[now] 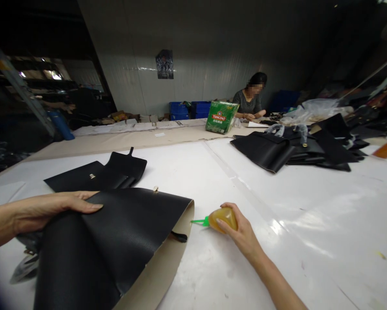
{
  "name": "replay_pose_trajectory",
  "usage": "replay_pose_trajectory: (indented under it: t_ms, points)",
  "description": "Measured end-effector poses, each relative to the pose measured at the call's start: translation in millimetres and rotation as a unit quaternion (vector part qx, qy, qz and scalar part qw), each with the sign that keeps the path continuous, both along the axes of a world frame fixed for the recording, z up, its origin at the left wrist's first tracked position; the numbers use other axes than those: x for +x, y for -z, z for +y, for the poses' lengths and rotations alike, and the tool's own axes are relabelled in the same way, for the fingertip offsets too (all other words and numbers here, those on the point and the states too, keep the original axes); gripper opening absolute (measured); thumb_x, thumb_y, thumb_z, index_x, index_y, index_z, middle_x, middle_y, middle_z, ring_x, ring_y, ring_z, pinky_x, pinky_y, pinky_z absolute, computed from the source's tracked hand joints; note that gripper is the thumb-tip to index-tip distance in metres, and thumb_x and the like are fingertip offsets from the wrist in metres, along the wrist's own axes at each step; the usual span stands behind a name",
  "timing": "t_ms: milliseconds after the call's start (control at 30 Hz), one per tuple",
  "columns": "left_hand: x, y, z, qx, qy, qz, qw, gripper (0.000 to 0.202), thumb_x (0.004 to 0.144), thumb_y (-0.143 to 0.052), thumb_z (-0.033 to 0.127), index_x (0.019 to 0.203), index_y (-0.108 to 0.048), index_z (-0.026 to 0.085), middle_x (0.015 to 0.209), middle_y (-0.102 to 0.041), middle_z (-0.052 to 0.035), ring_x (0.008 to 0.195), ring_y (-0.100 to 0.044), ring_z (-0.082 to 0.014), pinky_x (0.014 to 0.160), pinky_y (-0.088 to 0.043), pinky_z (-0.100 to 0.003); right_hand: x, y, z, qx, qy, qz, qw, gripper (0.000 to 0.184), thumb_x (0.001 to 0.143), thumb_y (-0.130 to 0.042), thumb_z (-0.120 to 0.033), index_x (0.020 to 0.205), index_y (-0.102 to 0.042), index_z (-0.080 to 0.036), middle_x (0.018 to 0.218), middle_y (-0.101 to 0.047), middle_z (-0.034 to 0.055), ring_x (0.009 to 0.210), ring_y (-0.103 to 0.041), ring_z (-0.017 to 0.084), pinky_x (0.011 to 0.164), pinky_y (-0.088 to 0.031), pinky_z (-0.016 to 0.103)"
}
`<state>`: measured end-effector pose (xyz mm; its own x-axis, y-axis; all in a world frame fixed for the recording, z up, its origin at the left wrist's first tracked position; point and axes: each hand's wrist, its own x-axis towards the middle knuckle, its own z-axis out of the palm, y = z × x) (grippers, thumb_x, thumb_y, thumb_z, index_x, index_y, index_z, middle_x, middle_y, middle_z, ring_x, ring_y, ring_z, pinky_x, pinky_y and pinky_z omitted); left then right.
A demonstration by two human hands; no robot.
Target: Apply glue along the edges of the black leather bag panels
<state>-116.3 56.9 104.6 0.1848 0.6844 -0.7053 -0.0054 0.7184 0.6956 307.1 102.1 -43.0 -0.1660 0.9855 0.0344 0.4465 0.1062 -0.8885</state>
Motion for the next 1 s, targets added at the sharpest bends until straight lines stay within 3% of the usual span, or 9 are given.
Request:
replay_pose_trajectory:
  t_ms: [133,367,533,700,867,1000]
  points:
    - [-1.4,1.3,0.2,-0.005,-0.004,-0.002,1.0,0.064,0.072,-0.072,0.019,0.131,-0.049,0.013,0.106,-0.071,-0.0169,0.095,-0.068,-0.0317,0.092,-0.049,-0.047,0.0,6.4,7.0,0.01,0.022,0.004,1.0,0.041,0.081,-0.057,-0.05,0.113,-0.046,-0.027,0.109,-0.056,0.0039,0.089,-0.059,0.023,0.075,-0.049,0.033]
    - [-3.5,3.7,-2.4,-0.004,-0.006,-0.011,1.0,0.06,0.075,-0.069,0.019,0.131,-0.049,0.013,0.108,-0.071,-0.0171,0.095,-0.068,-0.0312,0.093,-0.047,-0.049,-1.1,-0.8,-3.2,-0.062,-0.02,0.048,0.997,0.044,0.076,-0.058,-0.054,0.108,-0.047,-0.026,0.09,-0.06,0.0017,0.079,-0.059,0.023,0.069,-0.048,0.033]
    - [-0.9,2.6,-1.7,-0.003,-0.005,-0.011,1.0,0.061,0.074,-0.07,0.019,0.131,-0.048,0.012,0.107,-0.071,-0.0176,0.095,-0.068,-0.031,0.094,-0.047,-0.048,-1.3,-1.4,-1.2,-0.045,0.018,0.041,0.998,0.042,0.079,-0.058,-0.051,0.111,-0.044,-0.026,0.096,-0.057,0.0021,0.085,-0.057,0.023,0.074,-0.047,0.033]
    - [2.0,-0.3,-2.6,-0.002,-0.012,0.004,1.0,0.063,0.072,-0.072,0.02,0.13,-0.048,0.012,0.104,-0.071,-0.0167,0.094,-0.068,-0.0311,0.092,-0.048,-0.047,-4.5,-4.7,-13.0,-0.081,-0.016,0.062,0.995,0.041,0.077,-0.058,-0.05,0.108,-0.045,-0.026,0.089,-0.058,0.0008,0.08,-0.058,0.023,0.07,-0.046,0.033]
    - [1.2,1.3,-3.8,0.0,-0.006,0.001,1.0,0.067,0.071,-0.074,0.021,0.131,-0.046,0.012,0.104,-0.071,-0.0164,0.097,-0.067,-0.0322,0.093,-0.047,-0.047,-5.3,-0.3,-17.5,-0.063,0.026,0.066,0.995,0.045,0.075,-0.059,-0.053,0.11,-0.044,-0.027,0.095,-0.057,0.0017,0.083,-0.058,0.024,0.073,-0.046,0.034]
    - [-2.7,5.0,-3.3,-0.001,-0.001,-0.008,1.0,0.066,0.074,-0.071,0.02,0.134,-0.044,0.012,0.106,-0.071,-0.0165,0.096,-0.067,-0.0309,0.094,-0.047,-0.048,-3.8,5.7,-16.0,-0.085,-0.001,0.065,0.994,0.046,0.076,-0.059,-0.054,0.111,-0.044,-0.028,0.096,-0.058,0.0019,0.084,-0.058,0.024,0.073,-0.045,0.034]
